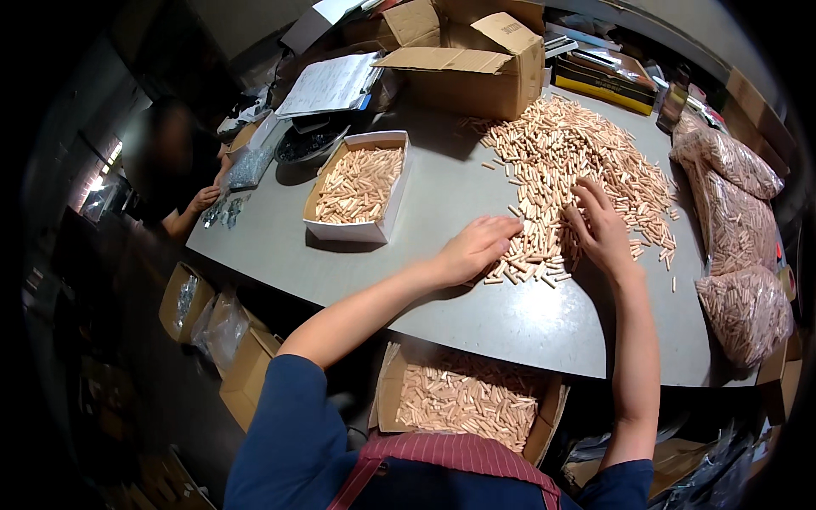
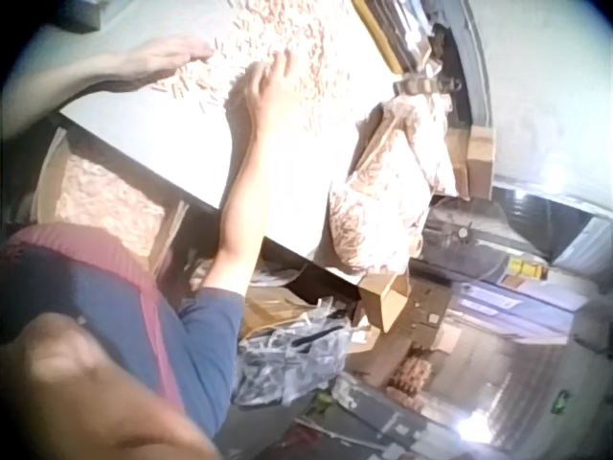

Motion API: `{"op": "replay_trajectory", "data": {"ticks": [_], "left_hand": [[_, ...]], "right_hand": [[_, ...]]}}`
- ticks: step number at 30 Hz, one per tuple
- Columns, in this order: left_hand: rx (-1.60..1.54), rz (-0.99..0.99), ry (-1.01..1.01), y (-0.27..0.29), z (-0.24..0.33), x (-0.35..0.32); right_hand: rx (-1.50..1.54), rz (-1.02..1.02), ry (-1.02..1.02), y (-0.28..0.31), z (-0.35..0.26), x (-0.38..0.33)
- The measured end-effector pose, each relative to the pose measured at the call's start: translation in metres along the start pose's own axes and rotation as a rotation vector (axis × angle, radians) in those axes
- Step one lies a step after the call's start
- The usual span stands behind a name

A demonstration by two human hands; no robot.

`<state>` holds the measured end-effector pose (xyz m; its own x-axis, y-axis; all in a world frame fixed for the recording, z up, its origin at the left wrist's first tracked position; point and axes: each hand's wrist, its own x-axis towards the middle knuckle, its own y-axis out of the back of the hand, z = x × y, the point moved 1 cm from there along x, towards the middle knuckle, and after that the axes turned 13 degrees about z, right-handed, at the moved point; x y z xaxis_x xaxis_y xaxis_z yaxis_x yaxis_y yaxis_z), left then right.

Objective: The person sorts a large pile of wooden corks on a table, picking them up by hand and placing them into a cardboard box. They repeatedly gather corks from the table surface and transfer them into the container.

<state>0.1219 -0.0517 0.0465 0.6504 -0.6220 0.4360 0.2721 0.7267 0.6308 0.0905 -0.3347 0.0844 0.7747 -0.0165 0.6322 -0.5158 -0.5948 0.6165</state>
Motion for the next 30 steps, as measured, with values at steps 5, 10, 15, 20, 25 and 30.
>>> {"op": "replay_trajectory", "data": {"ticks": [5,10,15,20,25,30], "left_hand": [[0.233,-0.032,-0.069,-0.003,0.023,-0.020],[0.415,-0.011,-0.080,0.003,0.050,-0.054],[0.524,0.004,0.003,0.019,0.068,-0.088],[0.625,-0.001,0.109,0.032,0.069,-0.114],[0.627,0.029,0.185,0.041,0.067,-0.127],[0.621,0.012,0.204,0.039,0.065,-0.123]], "right_hand": [[0.026,-0.197,0.262,-0.021,-0.008,-0.011],[-0.093,-0.430,0.292,-0.035,-0.030,-0.025],[-0.176,-0.476,0.366,-0.045,-0.052,-0.038],[-0.139,-0.464,0.500,-0.053,-0.070,-0.047],[-0.115,-0.488,0.522,-0.053,-0.085,-0.048],[-0.232,-0.455,0.402,-0.052,-0.074,-0.043]]}}
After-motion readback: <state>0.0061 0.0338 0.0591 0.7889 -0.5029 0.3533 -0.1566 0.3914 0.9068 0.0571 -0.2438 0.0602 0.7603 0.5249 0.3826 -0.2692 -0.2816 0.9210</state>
